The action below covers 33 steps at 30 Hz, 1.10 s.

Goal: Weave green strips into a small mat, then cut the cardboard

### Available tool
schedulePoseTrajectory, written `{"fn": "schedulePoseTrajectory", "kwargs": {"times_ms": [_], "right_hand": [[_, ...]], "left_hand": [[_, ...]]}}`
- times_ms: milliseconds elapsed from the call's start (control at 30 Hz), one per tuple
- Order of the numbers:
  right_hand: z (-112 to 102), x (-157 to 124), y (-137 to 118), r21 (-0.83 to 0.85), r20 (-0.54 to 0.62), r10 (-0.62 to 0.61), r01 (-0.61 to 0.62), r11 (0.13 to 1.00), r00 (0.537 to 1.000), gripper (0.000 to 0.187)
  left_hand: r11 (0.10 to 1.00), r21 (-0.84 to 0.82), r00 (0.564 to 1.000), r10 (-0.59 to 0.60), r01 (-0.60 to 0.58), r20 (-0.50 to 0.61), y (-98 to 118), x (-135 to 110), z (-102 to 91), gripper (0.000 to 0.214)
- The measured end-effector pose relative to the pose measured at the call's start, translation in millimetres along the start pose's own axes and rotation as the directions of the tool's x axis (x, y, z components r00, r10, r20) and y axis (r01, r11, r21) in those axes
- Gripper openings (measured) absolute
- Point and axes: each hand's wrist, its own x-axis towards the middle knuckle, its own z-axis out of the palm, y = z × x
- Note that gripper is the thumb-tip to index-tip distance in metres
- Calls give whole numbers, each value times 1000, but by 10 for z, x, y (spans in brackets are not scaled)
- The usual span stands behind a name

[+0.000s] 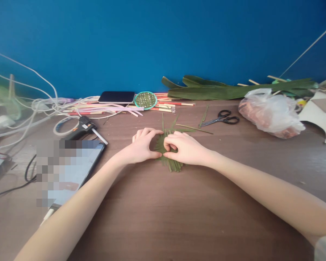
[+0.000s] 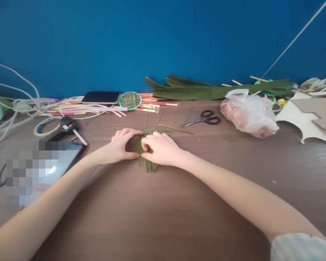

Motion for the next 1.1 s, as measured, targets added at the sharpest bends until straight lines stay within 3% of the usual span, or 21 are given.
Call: {"fn": "schedulePoseTrajectory", "kwargs": {"times_ms": [533,1100], "right_hand": [[21,0,30,0,-13,-21,21,1000,1000,18],[16,0,-5,9,-3,14,-14,1000,1000,16]], "left_hand": [[1000,17,999,27,-26,-32,-44,-2,53,59],[999,23,999,36,-36,20,-38,-6,0,60]]}}
